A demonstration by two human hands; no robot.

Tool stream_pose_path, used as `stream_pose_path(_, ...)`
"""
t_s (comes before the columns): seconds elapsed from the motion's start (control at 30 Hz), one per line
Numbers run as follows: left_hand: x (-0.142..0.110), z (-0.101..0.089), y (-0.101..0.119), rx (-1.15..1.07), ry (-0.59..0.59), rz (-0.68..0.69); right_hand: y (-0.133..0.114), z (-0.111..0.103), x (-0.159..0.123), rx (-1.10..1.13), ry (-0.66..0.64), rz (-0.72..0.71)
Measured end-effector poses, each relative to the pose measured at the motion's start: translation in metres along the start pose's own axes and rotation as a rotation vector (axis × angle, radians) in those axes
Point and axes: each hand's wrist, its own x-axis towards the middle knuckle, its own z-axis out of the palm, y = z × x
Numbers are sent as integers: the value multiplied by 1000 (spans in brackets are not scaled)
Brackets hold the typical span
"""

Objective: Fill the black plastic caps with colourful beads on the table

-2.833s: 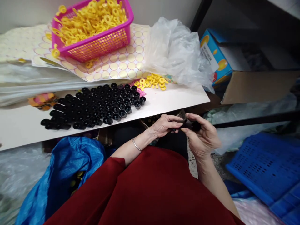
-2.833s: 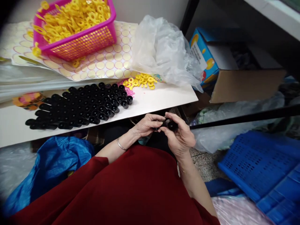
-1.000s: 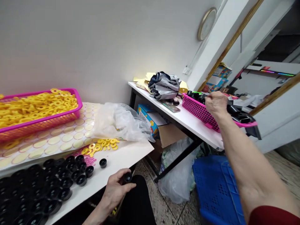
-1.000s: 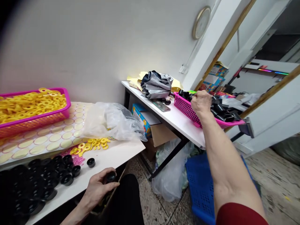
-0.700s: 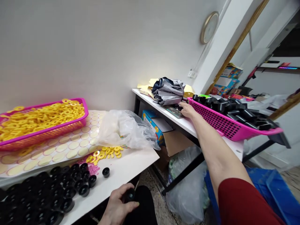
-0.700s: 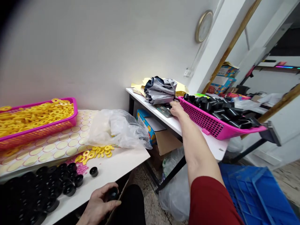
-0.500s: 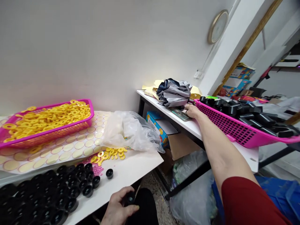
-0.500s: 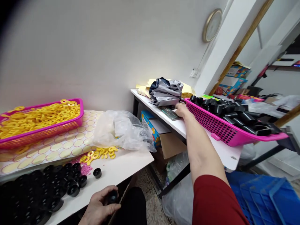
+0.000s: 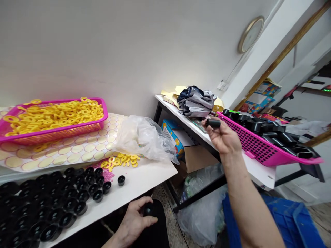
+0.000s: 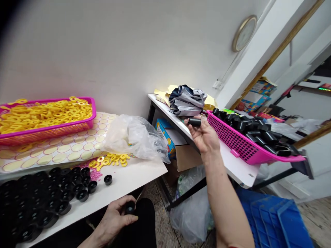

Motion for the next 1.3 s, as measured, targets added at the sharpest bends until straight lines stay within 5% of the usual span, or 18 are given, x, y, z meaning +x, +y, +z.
stream_pose_path(0.13,-7,2,3,55,-6,-13,6,33,-69,394,-3,234)
stream_pose_path(0.27,-14,0,4,45,-29,-3,14,52,-108,561,27,306)
stream_pose_path(0.67,-20,-4,8,35,-34,35,47,71,-158,346,-54,385)
stream_pose_path(1.0,-4,7,34,-47,-39,364,88,94,-206,314,-80,552)
stream_pose_path(1.3,4,-1,20,-108,-61,509,103,107,-236,276,-89,522)
